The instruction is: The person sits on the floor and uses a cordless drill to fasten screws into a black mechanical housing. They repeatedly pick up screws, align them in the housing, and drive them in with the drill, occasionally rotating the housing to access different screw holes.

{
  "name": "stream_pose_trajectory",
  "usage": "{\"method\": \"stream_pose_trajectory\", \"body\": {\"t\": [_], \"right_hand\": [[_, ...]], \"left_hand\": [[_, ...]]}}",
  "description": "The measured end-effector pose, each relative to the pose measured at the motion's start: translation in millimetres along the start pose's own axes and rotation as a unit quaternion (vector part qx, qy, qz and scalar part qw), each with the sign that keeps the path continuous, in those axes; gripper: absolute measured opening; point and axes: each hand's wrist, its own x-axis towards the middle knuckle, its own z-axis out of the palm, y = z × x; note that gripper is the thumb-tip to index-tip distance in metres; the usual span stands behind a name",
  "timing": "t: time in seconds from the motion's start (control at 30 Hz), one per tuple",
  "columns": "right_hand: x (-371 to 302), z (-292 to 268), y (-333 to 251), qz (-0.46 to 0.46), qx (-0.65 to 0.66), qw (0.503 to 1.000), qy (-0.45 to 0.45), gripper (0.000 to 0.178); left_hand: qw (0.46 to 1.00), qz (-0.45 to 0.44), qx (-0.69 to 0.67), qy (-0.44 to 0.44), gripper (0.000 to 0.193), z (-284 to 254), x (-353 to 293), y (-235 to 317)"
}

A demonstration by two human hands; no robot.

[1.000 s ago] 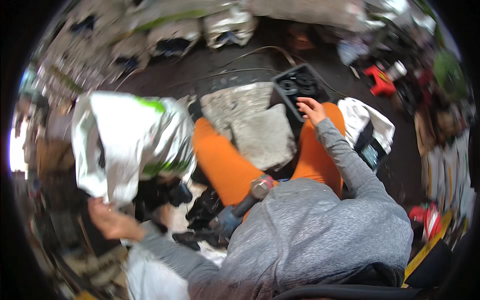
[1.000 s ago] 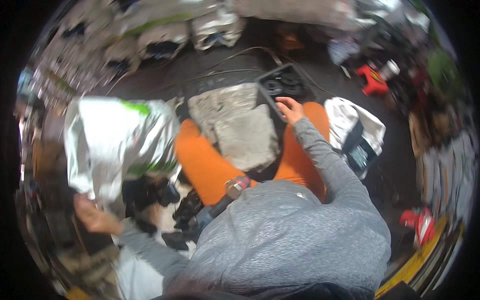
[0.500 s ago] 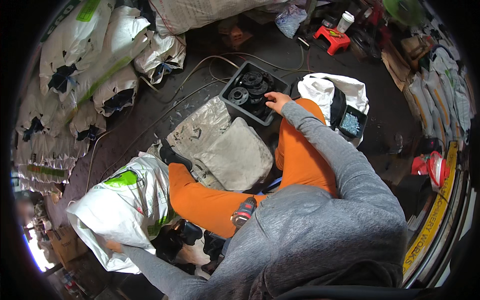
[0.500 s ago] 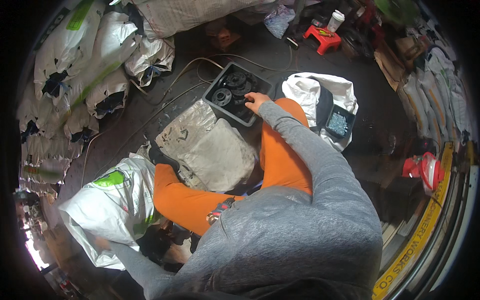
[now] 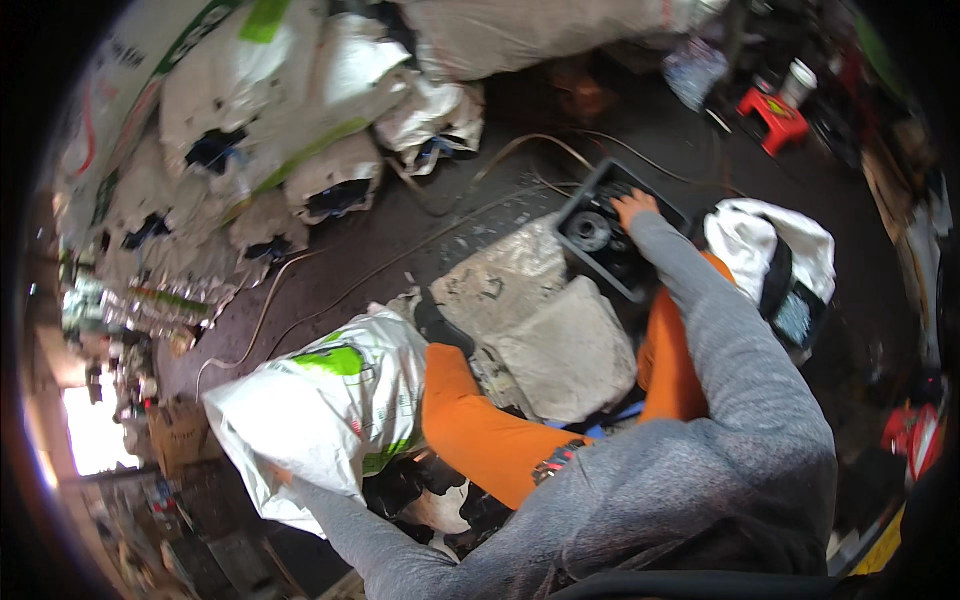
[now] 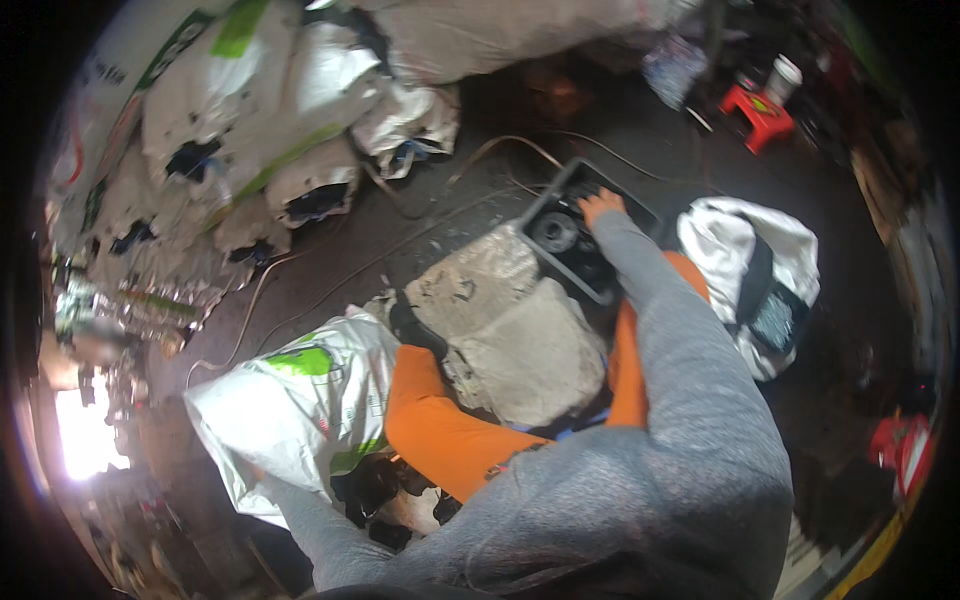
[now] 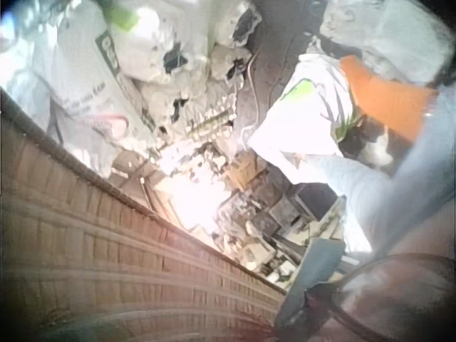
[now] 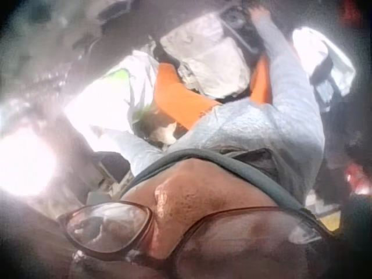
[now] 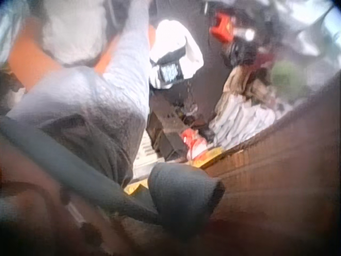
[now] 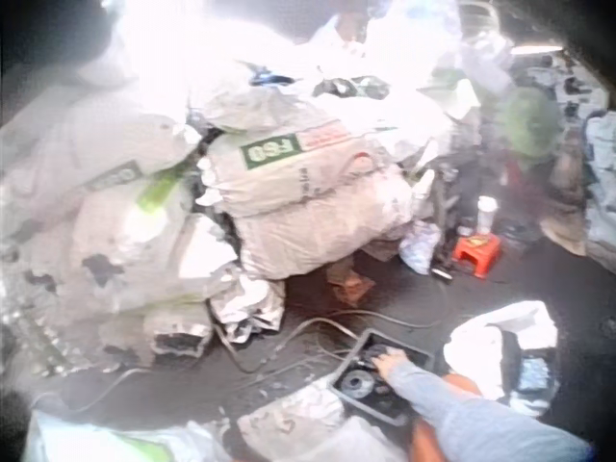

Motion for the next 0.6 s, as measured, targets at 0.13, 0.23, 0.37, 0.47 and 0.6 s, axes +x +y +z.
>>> {"method": "stream_pose_trajectory", "body": {"t": [0.13, 0.23, 0.37, 0.47, 0.6], "right_hand": [[-10, -5, 7, -0.062, -0.049, 0.997, 0.012, 0.040], [0, -34, -13, -0.034, -0.070, 0.995, -0.062, 0.063], [0, -22, -2, -0.019, -0.014, 0.999, -0.027, 0.070], [-30, -45, 38, 0.097, 0.125, 0.987, 0.034, 0.065], [-80, -74, 26, 0.047, 0.457, 0.878, 0.136, 0.058]], "left_hand": [[1.000, -0.006, 0.000, 0.002, 0.032, 16, 0, -1], [1.000, 0.000, 0.000, 0.030, 0.031, -2, 7, 1], [0.984, 0.031, -0.058, 0.164, 0.030, -25, -1, -30], [0.947, 0.106, -0.186, 0.241, 0.024, -78, -53, 14], [0.779, 0.262, -0.144, 0.551, 0.022, -254, -177, 60]]}}
